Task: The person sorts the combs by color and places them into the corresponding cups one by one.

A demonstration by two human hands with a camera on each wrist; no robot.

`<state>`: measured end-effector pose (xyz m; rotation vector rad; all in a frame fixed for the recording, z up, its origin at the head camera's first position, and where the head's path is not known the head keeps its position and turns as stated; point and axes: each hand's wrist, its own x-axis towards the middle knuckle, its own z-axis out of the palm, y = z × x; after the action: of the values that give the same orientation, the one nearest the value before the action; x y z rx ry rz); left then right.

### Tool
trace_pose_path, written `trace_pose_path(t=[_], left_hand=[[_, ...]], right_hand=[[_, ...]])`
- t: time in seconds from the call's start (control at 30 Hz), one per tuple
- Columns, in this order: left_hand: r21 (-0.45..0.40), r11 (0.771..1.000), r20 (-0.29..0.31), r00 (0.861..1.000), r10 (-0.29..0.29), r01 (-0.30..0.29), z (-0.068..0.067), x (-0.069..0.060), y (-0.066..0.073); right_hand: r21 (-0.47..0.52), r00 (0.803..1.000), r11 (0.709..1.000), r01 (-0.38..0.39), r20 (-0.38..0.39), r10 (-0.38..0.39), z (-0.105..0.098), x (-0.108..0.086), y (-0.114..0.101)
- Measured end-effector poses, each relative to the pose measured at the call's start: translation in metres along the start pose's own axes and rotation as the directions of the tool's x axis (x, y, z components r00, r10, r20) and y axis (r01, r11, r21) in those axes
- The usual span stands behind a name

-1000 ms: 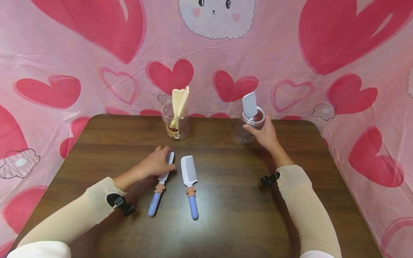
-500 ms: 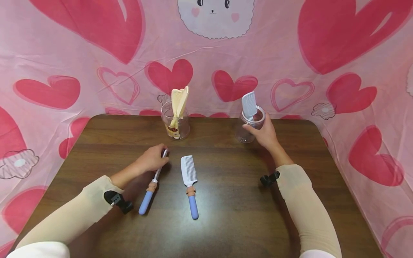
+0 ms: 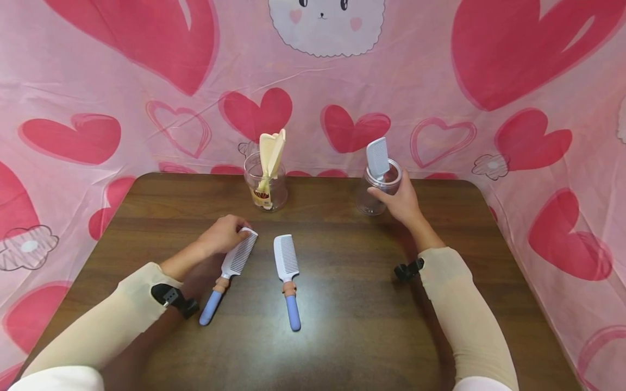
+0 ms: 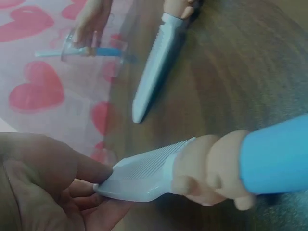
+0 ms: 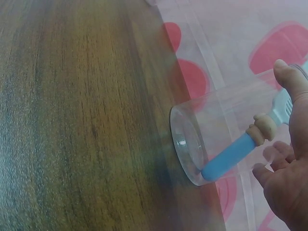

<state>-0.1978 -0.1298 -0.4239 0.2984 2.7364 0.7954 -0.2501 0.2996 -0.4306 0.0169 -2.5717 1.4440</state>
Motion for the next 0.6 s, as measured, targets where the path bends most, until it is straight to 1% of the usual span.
trace_pose_path(t=[0.17, 0.37, 0.5, 0.6], left_hand=[[-0.018, 0.999, 0.015, 0.999, 0.039, -0.039, -0.013, -0.004, 0.002], [-0.045, 0.995, -0.015, 0.996, 0.090, -0.090, -0.032, -0.010, 0.007], [-0.087, 0.992, -0.034, 0.996, 0.088, -0.091, -0.043, -0.013, 0.012], [-0.149, 0.984, -0.059, 0.994, 0.089, -0.097, -0.051, -0.016, 0.015]], right_hand=[[0.011, 1.000, 1.000, 0.002, 0.004, -0.002, 0.000, 0.000, 0.000], [0.013, 1.000, 1.000, 0.002, 0.002, -0.002, 0.000, 0.000, 0.000], [0.014, 1.000, 1.000, -0.006, 0.003, 0.006, -0.001, 0.000, -0.001], [0.017, 1.000, 1.000, -0.007, 0.005, 0.007, 0.000, -0.001, 0.000]])
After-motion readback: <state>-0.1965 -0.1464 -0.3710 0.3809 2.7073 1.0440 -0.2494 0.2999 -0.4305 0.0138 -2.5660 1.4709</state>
